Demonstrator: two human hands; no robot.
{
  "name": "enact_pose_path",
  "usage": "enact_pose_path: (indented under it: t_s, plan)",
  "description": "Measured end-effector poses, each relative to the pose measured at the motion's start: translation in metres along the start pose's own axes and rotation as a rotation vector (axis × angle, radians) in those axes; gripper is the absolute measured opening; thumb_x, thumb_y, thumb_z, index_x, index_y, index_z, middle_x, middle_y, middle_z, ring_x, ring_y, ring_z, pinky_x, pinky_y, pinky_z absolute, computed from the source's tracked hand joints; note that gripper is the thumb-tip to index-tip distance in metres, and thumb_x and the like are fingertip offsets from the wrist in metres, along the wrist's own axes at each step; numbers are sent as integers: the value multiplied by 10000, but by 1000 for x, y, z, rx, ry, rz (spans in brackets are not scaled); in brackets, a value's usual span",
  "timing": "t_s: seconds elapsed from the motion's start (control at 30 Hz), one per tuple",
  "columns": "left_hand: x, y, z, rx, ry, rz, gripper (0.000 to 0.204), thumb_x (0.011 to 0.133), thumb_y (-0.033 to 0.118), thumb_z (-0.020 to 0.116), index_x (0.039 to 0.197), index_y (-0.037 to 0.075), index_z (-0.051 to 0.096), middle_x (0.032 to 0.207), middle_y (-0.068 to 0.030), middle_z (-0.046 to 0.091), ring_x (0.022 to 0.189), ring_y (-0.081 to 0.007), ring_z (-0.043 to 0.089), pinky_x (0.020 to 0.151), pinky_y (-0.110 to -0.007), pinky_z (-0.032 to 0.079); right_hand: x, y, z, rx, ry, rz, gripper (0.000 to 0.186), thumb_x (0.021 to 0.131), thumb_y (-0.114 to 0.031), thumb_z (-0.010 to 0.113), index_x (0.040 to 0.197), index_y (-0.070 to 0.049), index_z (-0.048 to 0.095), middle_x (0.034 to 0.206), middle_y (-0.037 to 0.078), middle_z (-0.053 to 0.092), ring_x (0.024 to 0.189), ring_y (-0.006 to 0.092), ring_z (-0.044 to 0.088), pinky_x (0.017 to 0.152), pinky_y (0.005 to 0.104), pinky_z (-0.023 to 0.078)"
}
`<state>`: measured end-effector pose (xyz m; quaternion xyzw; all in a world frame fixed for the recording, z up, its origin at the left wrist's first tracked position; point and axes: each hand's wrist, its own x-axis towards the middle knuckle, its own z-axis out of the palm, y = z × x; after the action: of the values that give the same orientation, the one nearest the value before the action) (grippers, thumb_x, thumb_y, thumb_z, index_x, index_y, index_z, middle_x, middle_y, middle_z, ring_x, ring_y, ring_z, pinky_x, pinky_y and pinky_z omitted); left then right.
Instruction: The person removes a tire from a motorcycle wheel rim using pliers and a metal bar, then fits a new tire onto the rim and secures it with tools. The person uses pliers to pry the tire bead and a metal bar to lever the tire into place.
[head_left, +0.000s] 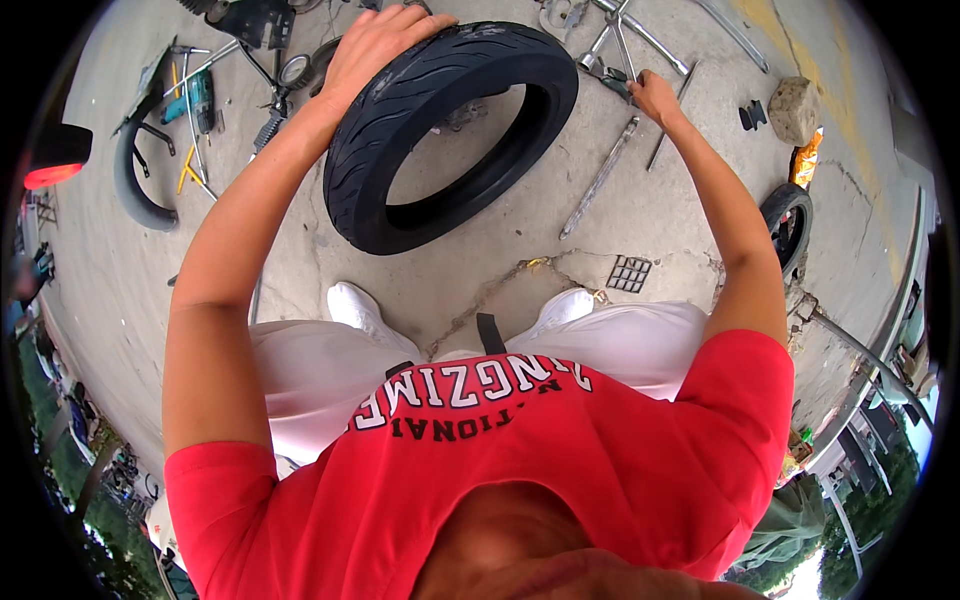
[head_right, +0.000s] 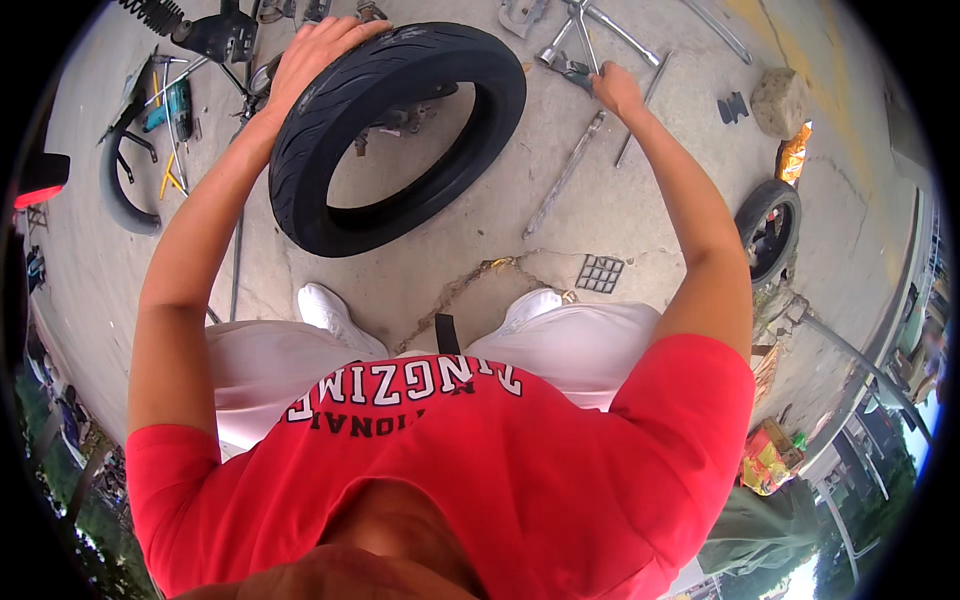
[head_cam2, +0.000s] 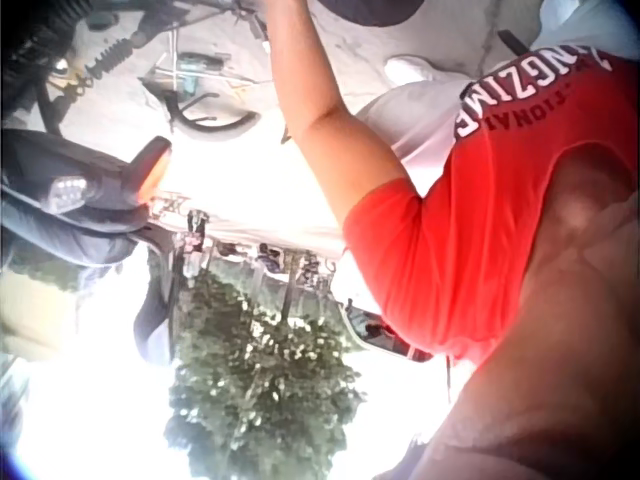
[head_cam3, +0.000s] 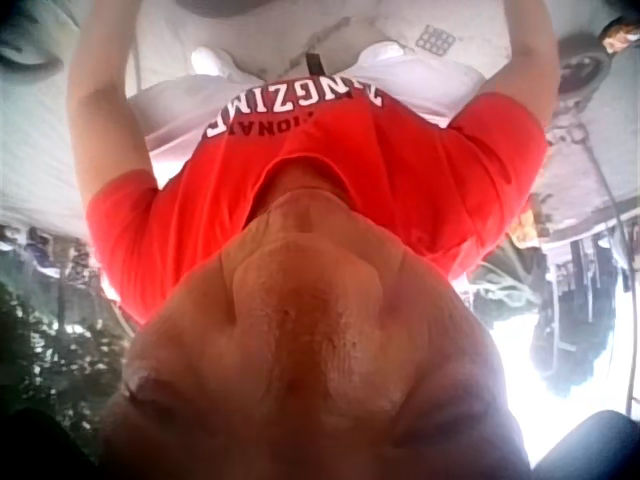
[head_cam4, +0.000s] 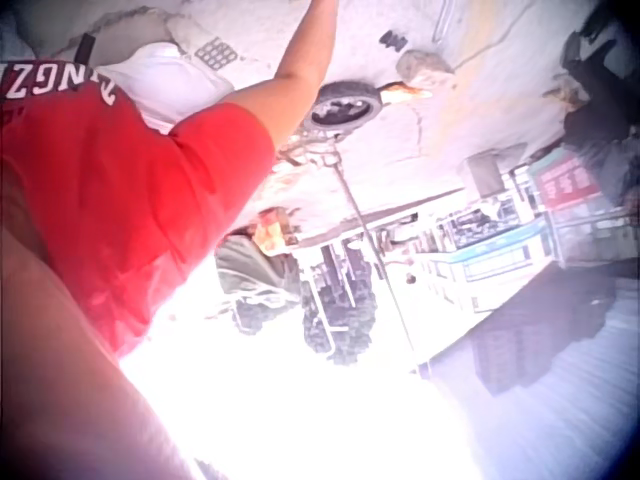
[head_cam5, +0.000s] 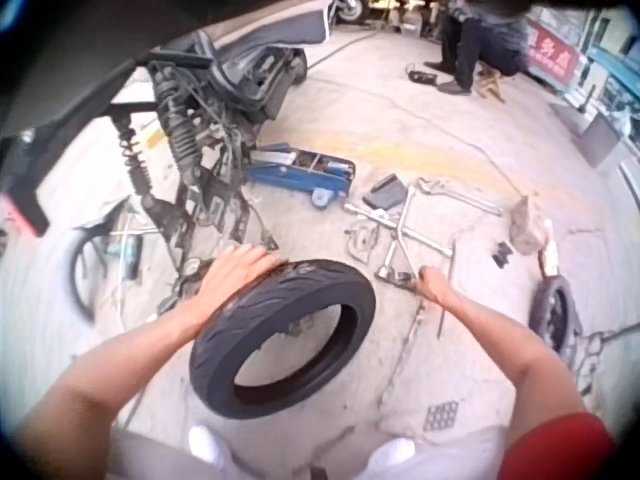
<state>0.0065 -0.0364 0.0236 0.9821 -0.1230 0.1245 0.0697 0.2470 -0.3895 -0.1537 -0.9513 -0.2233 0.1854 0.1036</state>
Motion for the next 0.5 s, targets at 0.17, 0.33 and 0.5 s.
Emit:
enact_pose_path:
  t_s: [0.17, 0.33, 0.5]
  plan:
    - [4, -4, 8, 40, -123, -141, 290, 846, 271, 602, 1118, 177, 639, 954, -56, 602, 981, -249, 564, 786, -400, 425, -44, -80, -45, 189, 235, -159, 404, 897, -366, 574, 917, 37, 591, 807, 223, 642, 843, 391, 626, 755, 462, 487]
    - [15, -3, 33, 103, -42, -154, 276, 860, 243, 556, 1115, 197, 650, 902, -62, 620, 923, -258, 583, 769, -403, 430, -135, -182, -117, 589, 31, -152, 467, 921, -442, 560, 895, 23, 589, 746, 126, 616, 703, 196, 625, 641, 337, 500]
    - [37, -11, 49, 129, -30, -235, 251, 853, 199, 521, 1053, 151, 665, 841, -119, 628, 822, -338, 623, 686, -463, 464, -205, -244, -105, 1184, -673, -150, 703, 911, -581, 537, 1282, 14, 494, 1204, 151, 557, 1093, 211, 576, 932, 338, 493]
